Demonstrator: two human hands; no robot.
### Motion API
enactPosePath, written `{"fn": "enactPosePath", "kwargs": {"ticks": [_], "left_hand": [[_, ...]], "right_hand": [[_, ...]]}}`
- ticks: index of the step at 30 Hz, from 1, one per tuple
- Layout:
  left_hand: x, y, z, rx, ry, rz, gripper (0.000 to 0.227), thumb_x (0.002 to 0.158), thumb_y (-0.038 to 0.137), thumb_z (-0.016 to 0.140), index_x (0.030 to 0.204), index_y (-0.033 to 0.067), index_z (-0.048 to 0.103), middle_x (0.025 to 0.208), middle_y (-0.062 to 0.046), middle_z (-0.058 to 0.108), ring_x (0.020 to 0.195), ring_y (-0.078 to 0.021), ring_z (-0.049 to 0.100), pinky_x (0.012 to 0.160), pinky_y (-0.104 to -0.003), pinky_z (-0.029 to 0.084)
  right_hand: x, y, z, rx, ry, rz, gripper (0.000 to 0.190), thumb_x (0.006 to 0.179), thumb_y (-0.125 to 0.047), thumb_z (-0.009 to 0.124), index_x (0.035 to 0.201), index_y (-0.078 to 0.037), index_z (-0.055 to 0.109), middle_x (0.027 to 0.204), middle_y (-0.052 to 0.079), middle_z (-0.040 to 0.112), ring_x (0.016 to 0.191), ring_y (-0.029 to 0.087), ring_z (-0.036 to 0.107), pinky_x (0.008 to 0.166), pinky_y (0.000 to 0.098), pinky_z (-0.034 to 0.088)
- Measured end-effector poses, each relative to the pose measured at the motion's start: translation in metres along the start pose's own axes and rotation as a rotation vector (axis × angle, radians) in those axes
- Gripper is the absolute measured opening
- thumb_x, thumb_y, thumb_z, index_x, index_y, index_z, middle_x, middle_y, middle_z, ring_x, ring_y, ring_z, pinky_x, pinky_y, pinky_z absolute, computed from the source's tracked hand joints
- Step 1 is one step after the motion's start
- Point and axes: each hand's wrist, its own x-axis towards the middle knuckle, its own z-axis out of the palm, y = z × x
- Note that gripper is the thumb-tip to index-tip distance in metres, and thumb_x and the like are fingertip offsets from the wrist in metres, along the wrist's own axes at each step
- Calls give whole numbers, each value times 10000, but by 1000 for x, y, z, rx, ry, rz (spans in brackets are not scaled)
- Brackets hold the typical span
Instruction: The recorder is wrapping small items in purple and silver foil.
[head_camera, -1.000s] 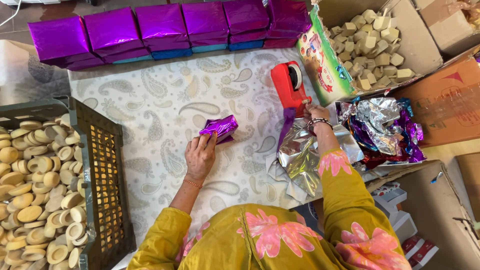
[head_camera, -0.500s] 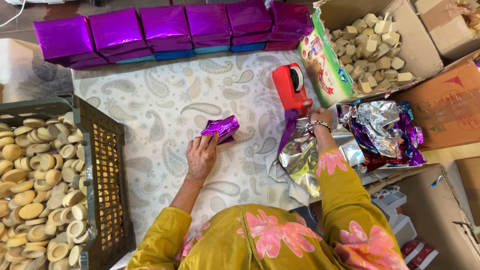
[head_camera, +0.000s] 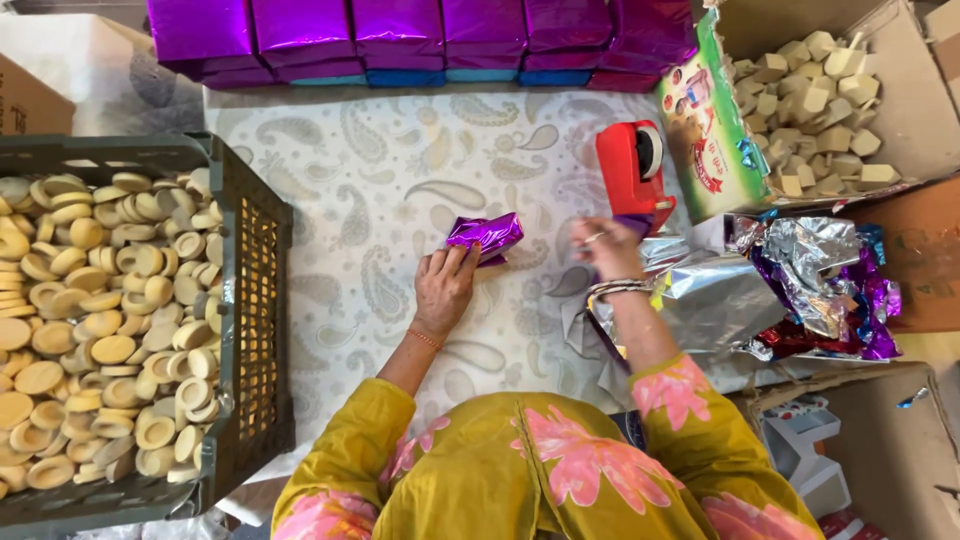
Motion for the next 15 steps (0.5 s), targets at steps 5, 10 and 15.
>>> {"fn": "enactPosePath", "kwargs": {"ticks": [5,10,15], "left_hand": [[0,1,-3,-4,-14,-1,395,851,68,691,1244,85,717,1114,-53,649,984,-237,608,838,-380,483],[-5,0,1,-3,-22,-11,402,850,66,687,1251,81,719,1113,-45,651,999,-235,612,846,-382,483],[-9,2,2,-16,-14,-15,408,854,81,681,1260,79,716,1107,-55,644,1029,-238,616,861,-383,486]], "right_hand": [[-13,28,79,-138,-138,-11,203,924,-225,757,962,-27,740,802,22,710,671,81,637,577,229,522],[-17,46,111,-199,-154,18,191,929,-233,750,938,-42,754,803,17,738,689,79,669,589,231,525],[-23,43,124,-275,-51,40,173,913,-218,728,876,-53,762,770,10,758,681,78,716,568,239,526]]}}
